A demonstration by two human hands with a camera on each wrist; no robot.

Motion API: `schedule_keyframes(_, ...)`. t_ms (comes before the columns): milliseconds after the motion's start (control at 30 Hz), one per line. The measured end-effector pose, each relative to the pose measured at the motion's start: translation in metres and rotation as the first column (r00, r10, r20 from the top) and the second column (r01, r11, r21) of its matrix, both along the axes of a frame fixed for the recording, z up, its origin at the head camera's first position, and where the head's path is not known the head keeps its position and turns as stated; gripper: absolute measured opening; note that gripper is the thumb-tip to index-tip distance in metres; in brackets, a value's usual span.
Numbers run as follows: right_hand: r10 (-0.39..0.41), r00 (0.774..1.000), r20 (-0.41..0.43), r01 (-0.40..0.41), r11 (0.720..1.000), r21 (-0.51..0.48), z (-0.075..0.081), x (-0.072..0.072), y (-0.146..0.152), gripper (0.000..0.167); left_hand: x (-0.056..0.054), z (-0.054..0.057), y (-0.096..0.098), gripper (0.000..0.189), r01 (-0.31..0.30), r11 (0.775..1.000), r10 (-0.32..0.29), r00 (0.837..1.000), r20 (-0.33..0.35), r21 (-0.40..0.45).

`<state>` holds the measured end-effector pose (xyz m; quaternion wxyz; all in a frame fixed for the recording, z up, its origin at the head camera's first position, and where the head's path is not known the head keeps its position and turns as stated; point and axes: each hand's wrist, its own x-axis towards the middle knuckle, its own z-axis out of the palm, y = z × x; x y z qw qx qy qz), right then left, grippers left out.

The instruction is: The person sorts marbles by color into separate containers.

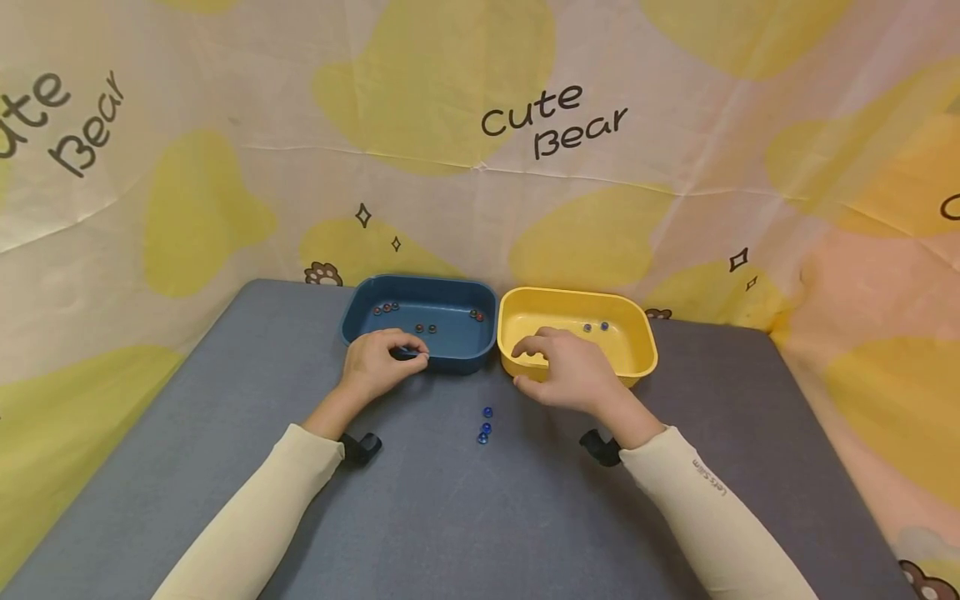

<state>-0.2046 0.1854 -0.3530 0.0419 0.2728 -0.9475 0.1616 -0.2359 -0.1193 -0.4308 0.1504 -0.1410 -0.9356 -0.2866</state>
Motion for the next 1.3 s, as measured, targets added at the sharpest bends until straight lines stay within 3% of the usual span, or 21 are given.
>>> schedule_keyframes(700, 0.138, 0.986, 0.098, -0.141, 0.99, 0.029, -0.031, 0.003, -0.03, 0.023, 0.0, -0.001, 0.0, 0.006, -0.006, 1.0, 0.006, 1.0, -0.016, 0.005)
schedule_keyframes(933, 0.14, 0.979, 0.15, -0.147, 0.988, 0.04, -0.046, -0.001, -0.033, 0.017, -0.001, -0.001, 0.0, 0.006, -0.003, 1.0, 0.003, 1.0, -0.018, 0.006)
schedule_keyframes(1300, 0.149, 0.983, 0.107, -0.16, 0.982, 0.098, -0.062, -0.003, -0.037, 0.012, 0.0, 0.0, 0.0, 0.007, -0.008, 1.0, 0.008, 1.0, -0.003, 0.003)
